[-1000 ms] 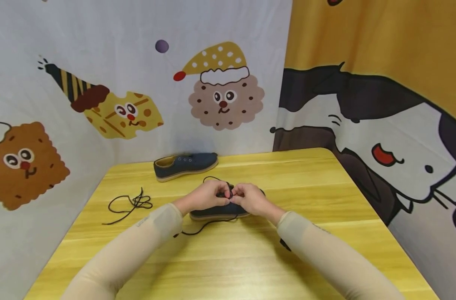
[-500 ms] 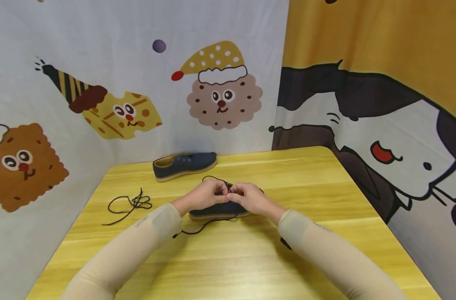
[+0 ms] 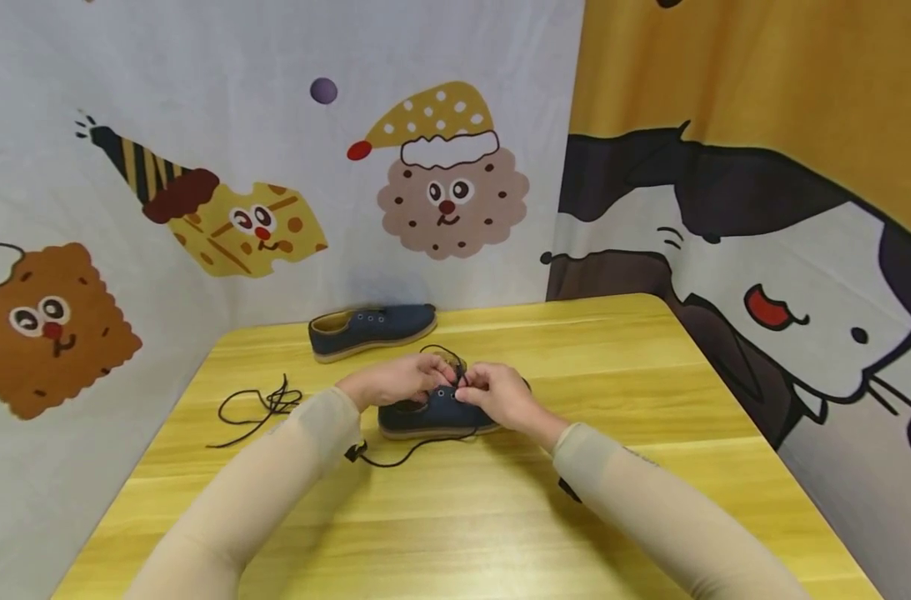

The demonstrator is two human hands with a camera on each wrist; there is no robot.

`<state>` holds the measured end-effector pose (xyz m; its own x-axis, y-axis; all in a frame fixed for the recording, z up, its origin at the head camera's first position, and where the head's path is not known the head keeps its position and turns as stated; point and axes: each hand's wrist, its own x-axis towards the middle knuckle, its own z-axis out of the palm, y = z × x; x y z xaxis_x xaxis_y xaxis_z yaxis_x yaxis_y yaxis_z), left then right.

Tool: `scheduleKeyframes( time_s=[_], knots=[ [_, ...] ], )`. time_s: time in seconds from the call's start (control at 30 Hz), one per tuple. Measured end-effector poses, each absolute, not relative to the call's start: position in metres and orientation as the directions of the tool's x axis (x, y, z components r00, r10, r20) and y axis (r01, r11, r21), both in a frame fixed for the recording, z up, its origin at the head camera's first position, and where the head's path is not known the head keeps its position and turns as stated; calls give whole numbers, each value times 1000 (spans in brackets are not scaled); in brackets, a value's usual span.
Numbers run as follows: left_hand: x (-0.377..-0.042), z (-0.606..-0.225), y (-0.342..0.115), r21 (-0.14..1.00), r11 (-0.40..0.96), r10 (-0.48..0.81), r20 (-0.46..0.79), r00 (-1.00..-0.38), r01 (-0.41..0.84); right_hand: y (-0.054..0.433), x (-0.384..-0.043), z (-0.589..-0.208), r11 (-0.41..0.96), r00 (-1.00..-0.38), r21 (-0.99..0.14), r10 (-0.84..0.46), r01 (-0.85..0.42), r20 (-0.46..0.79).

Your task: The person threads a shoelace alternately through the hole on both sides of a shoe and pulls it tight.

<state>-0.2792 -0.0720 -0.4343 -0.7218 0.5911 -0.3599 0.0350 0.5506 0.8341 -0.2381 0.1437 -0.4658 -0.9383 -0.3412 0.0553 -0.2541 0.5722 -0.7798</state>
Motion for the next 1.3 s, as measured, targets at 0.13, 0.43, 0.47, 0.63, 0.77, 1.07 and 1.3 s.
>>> scheduleKeyframes(
  time_s=[0.13, 0.43, 0.47, 0.63, 0.77, 1.07, 1.3],
  knots=[
    [-284, -432, -73, 777, 627, 582, -412, -701, 64, 143, -237, -467, 573, -934, -776, -354, -264, 57],
    [-287, -429, -68, 650, 723, 580, -386, -718, 234, 144, -237, -468, 563, -938, -785, -342, -259, 64],
    [-286, -429, -67, 639, 727, 584, -382, -716, 251, 144, -237, -468, 561, -937, -786, -344, -259, 63],
    [-284, -423, -67, 565, 733, 637, -376, -673, 378, 145, -238, -469, 567, -936, -785, -350, -250, 45],
    [-281, -418, -72, 557, 718, 669, -389, -633, 417, 145, -238, -470, 583, -930, -769, -364, -262, 41],
    [-271, -406, -97, 690, 656, 657, -324, -681, 305, 145, -238, -472, 599, -929, -748, -365, -286, 63],
    [-268, -379, -160, 807, 562, 547, -199, -813, 181, 145, -237, -470, 603, -930, -748, -363, -277, 52]
  ],
)
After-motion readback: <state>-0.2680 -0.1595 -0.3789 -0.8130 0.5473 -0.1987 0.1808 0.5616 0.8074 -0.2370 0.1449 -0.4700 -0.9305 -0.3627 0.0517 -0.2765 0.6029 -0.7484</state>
